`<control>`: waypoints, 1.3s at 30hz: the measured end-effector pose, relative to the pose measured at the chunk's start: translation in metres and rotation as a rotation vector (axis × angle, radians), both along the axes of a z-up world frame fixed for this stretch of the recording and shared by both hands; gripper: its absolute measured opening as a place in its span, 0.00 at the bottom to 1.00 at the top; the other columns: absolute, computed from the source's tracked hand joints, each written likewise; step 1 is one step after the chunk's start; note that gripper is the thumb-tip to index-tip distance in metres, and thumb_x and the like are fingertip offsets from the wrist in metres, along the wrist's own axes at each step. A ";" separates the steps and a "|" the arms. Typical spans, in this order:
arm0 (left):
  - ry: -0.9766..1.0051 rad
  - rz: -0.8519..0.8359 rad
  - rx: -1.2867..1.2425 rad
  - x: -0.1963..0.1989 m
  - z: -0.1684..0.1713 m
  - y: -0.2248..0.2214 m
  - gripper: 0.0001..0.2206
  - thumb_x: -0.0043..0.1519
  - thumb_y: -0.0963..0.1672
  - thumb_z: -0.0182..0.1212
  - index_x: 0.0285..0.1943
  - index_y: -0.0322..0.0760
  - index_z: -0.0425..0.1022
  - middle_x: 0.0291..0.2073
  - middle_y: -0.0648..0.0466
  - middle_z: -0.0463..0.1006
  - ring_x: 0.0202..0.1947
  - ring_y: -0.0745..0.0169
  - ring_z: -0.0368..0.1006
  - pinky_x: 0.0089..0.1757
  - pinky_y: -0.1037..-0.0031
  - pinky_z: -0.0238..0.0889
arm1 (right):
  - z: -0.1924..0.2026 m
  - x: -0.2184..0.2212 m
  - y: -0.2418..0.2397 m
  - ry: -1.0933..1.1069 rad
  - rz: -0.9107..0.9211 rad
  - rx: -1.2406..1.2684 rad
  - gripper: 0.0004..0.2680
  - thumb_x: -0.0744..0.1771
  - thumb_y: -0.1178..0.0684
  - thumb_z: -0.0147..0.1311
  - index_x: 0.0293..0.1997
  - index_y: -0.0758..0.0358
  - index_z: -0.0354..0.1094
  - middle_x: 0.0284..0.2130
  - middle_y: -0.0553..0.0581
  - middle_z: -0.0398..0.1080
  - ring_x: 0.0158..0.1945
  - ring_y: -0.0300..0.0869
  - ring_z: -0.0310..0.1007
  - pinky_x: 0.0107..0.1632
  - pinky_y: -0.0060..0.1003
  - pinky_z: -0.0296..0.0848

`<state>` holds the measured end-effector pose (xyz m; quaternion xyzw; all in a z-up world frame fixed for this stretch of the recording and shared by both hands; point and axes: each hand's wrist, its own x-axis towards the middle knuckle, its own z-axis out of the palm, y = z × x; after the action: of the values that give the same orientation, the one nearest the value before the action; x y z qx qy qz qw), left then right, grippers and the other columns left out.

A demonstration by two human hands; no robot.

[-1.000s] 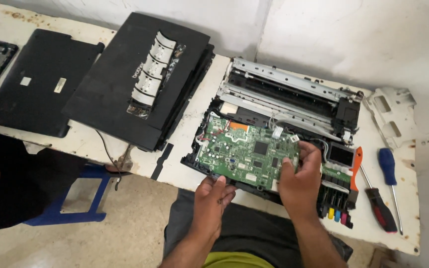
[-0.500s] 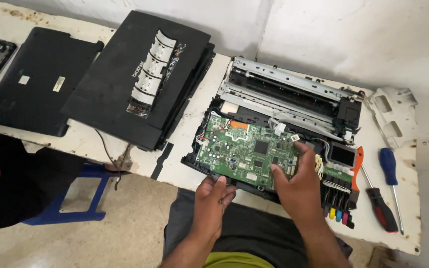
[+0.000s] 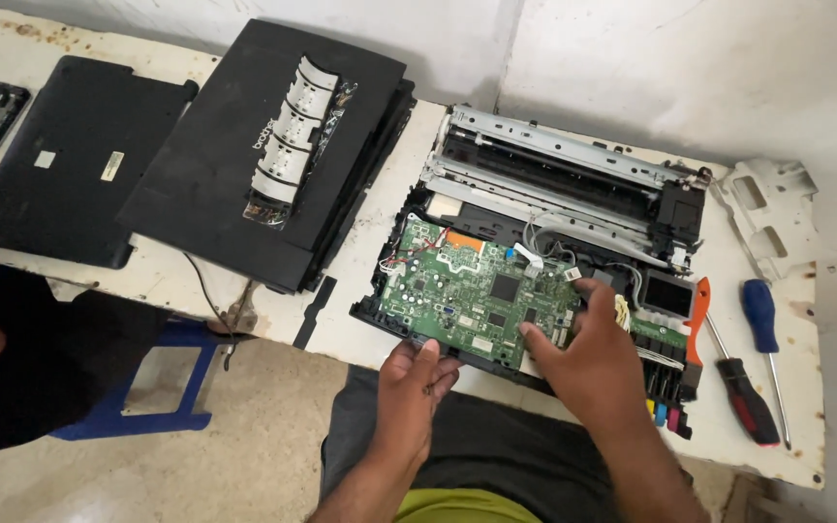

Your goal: Installing and connecting a circuit board within a printer chassis, involving ribbon cable management.

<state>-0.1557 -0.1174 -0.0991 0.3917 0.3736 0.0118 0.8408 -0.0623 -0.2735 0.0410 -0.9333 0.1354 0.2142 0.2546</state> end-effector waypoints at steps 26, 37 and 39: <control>-0.596 -1.561 1.841 0.201 0.125 0.018 0.15 0.62 0.43 0.65 0.58 0.50 0.79 0.49 0.52 0.82 0.50 0.40 0.79 0.50 0.49 0.72 | -0.015 0.019 -0.033 -0.032 0.092 0.249 0.28 0.68 0.48 0.56 0.79 0.50 0.48 0.22 0.57 0.75 0.26 0.47 0.77 0.29 0.44 0.72; -0.628 -1.268 1.371 0.198 0.103 0.035 0.11 0.66 0.41 0.56 0.54 0.40 0.81 0.49 0.49 0.83 0.47 0.46 0.79 0.45 0.53 0.72 | 0.005 0.033 -0.024 0.199 0.088 0.187 0.33 0.67 0.45 0.52 0.83 0.30 0.34 0.18 0.54 0.70 0.25 0.46 0.73 0.34 0.43 0.65; -0.512 -1.346 1.247 0.199 0.115 0.034 0.12 0.68 0.42 0.51 0.57 0.42 0.78 0.53 0.50 0.80 0.48 0.46 0.77 0.44 0.49 0.72 | 0.013 0.043 -0.019 0.410 0.102 0.121 0.35 0.69 0.43 0.52 0.84 0.27 0.25 0.20 0.54 0.71 0.24 0.46 0.68 0.34 0.42 0.63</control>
<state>0.0431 -0.0831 0.0161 0.8881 -0.1994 -0.1920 0.3669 -0.0189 -0.2925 0.0541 -0.8588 0.1237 0.4198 0.2662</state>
